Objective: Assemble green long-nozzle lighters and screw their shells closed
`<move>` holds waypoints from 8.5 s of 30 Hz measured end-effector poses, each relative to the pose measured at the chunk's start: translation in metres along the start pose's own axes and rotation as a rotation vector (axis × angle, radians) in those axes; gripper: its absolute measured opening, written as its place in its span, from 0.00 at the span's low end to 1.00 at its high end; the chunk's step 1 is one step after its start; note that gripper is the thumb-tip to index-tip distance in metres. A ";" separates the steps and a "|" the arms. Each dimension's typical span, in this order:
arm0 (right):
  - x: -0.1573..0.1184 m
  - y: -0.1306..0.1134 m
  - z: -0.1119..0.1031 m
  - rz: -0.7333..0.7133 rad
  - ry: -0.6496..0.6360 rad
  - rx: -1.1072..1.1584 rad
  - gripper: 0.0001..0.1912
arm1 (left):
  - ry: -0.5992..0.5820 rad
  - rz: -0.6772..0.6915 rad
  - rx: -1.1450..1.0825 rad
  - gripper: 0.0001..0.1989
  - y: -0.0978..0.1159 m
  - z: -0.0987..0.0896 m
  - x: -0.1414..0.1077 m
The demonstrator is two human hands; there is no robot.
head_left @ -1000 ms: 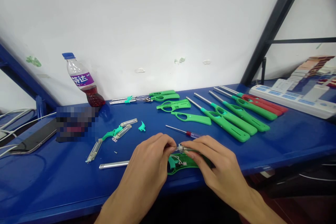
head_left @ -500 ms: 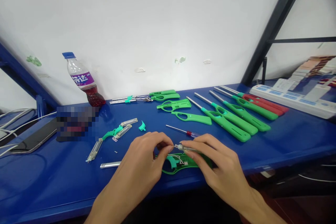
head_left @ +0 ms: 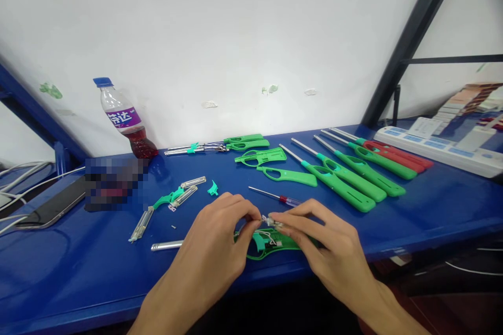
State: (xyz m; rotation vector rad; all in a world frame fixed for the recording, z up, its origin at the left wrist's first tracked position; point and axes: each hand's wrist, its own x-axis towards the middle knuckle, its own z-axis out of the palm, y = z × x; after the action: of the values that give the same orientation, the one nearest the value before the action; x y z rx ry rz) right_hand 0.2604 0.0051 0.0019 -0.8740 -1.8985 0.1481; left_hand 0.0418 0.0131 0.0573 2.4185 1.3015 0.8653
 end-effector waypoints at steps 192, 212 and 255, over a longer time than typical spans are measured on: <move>-0.005 0.005 -0.009 -0.039 -0.135 -0.031 0.11 | -0.336 0.072 0.113 0.24 -0.009 -0.001 -0.018; -0.004 0.003 -0.010 -0.023 -0.174 -0.053 0.11 | -0.363 0.091 0.231 0.31 -0.008 -0.006 -0.018; -0.002 0.005 -0.023 0.205 -0.370 0.042 0.16 | -0.372 0.174 0.234 0.25 -0.015 -0.001 -0.002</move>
State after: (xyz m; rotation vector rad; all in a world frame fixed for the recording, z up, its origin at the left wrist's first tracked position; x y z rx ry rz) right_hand 0.2828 0.0015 0.0089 -1.0676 -2.1309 0.5019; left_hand 0.0299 0.0200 0.0501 2.7342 1.1151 0.2846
